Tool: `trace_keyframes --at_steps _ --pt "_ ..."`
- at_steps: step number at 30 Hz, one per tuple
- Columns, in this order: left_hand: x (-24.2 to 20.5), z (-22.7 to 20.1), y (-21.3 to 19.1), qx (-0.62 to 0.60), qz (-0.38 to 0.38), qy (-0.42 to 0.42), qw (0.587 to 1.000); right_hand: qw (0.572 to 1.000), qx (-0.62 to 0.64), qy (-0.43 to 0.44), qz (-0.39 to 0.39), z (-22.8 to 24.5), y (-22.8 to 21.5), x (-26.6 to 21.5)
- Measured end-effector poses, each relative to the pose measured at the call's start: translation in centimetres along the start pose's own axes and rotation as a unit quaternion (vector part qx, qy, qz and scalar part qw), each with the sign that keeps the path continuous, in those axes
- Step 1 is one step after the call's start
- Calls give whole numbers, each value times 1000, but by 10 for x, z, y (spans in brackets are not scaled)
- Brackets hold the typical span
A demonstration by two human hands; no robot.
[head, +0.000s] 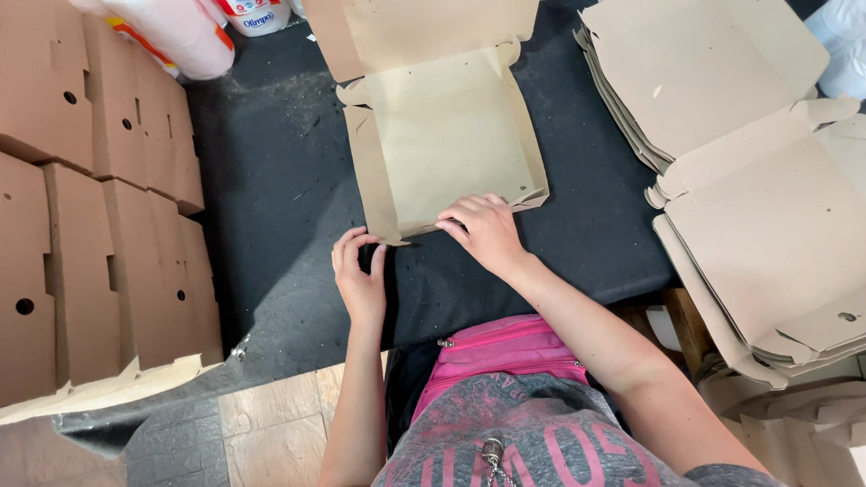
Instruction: The person assembles cardboard boxes by folding the flaps and interlocking the tabs by hand, handling one box at a time from a stack.
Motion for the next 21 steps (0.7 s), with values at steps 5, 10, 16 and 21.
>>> trace_keyframes --at_steps 5,10,16,21 --pt "9 5 11 50 -2 46 998 999 18 30 40 -5 3 3" --pt "17 -27 22 100 10 156 983 997 34 48 45 -12 7 1" --pt "14 -44 38 133 20 200 971 997 49 41 39 -5 -1 1" --pt "6 -34 39 155 6 206 966 995 88 51 23 -5 -14 -2"
Point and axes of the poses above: each hand's wrist, its own x-axis towards the middle knuckle, its own y-axis out of the palm, z = x × y, the point moved 6 cm from there along x, towards the middle knuckle, and after that the axes turned 5 degrees about -z, right-handed, at the moved point
